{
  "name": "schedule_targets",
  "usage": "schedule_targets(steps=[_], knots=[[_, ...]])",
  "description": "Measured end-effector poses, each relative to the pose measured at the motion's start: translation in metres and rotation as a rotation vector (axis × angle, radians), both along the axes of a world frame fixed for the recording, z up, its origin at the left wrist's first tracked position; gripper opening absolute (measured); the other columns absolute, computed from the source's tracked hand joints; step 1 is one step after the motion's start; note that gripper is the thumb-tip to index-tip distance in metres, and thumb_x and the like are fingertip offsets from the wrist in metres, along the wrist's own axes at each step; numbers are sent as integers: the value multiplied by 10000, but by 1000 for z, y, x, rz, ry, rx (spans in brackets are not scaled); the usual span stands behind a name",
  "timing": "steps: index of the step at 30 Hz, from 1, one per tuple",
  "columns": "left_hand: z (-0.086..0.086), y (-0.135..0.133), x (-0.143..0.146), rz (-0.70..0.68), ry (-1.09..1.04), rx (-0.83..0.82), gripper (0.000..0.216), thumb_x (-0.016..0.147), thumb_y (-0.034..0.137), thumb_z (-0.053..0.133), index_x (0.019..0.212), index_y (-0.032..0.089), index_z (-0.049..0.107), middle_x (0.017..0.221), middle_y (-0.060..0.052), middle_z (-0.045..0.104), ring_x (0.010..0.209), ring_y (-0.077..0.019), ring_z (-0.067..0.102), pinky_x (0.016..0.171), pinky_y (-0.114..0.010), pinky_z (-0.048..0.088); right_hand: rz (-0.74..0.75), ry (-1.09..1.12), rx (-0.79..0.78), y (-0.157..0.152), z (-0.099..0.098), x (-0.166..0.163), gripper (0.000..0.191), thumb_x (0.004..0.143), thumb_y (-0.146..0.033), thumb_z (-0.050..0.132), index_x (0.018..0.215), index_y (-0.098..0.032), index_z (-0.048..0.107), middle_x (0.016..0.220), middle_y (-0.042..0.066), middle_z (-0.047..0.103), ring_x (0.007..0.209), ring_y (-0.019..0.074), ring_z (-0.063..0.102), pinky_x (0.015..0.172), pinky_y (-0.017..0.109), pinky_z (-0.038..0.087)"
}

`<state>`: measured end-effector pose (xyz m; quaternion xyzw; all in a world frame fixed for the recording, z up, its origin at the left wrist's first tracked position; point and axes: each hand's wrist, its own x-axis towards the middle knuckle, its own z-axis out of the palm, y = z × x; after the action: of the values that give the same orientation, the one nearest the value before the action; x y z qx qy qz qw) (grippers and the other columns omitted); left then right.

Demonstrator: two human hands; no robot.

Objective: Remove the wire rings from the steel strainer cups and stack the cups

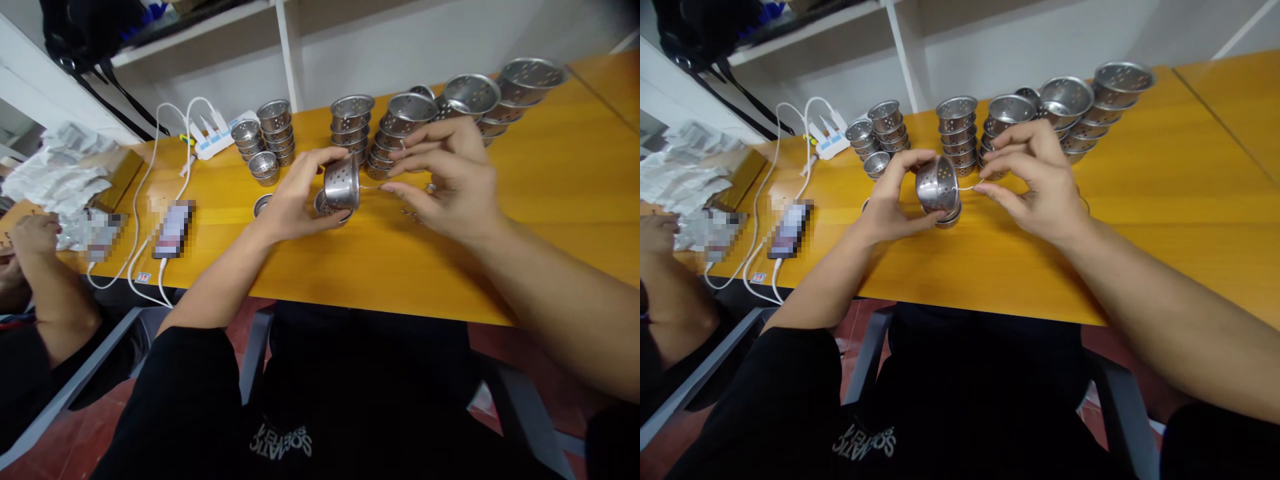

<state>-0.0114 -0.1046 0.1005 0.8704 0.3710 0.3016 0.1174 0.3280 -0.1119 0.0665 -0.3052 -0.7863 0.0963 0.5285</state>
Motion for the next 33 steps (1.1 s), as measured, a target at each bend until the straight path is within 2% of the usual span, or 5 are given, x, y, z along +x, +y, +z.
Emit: schedule_targets(steps=[7, 14, 27, 30, 33], knots=[[-5, 71, -73, 275, -333, 202, 1152, 944, 811, 1090, 1845, 454, 468, 1958, -103, 588, 1939, -455, 526, 1567, -654, 600, -40, -189, 74, 18, 3, 30, 331, 1203, -655, 923, 1315, -344, 951, 1492, 133, 881, 1403, 401, 870, 1296, 715, 714], [-52, 152, -163, 514, -391, 25, 977, 835, 766, 1152, 1574, 368, 653, 1558, -145, 825, 1548, -438, 806, 1336, -694, 727, 132, -477, -201, 38, -16, 47, 604, 1257, -864, 678, 1260, -305, 905, 1417, 178, 858, 1321, 409, 871, 1213, 697, 729], [-63, 158, -152, 472, -336, -64, 915, 747, 579, 1217, 1412, 317, 646, 1570, -145, 849, 1519, -438, 828, 1430, -748, 651, 158, -529, -333, 52, -32, 58, 680, 1161, -1042, 635, 1213, -416, 898, 1250, 147, 847, 1123, 401, 809, 1040, 706, 706], [-59, 150, -148, 487, -282, -59, 945, 805, 734, 1176, 1442, 288, 639, 1598, -132, 839, 1533, -375, 795, 1413, -683, 635, 145, -546, -335, 52, -32, 59, 689, 1165, -1041, 625, 1222, -409, 893, 1254, 154, 844, 1100, 393, 797, 1024, 691, 702], [-45, 137, -144, 538, -293, 47, 1091, 835, 1111, 961, 1460, 271, 651, 1589, -125, 827, 1458, -323, 776, 1345, -654, 643, 126, -575, -340, 54, -33, 62, 712, 1165, -1056, 593, 1227, -408, 882, 1260, 162, 835, 1116, 398, 794, 1033, 691, 706]])
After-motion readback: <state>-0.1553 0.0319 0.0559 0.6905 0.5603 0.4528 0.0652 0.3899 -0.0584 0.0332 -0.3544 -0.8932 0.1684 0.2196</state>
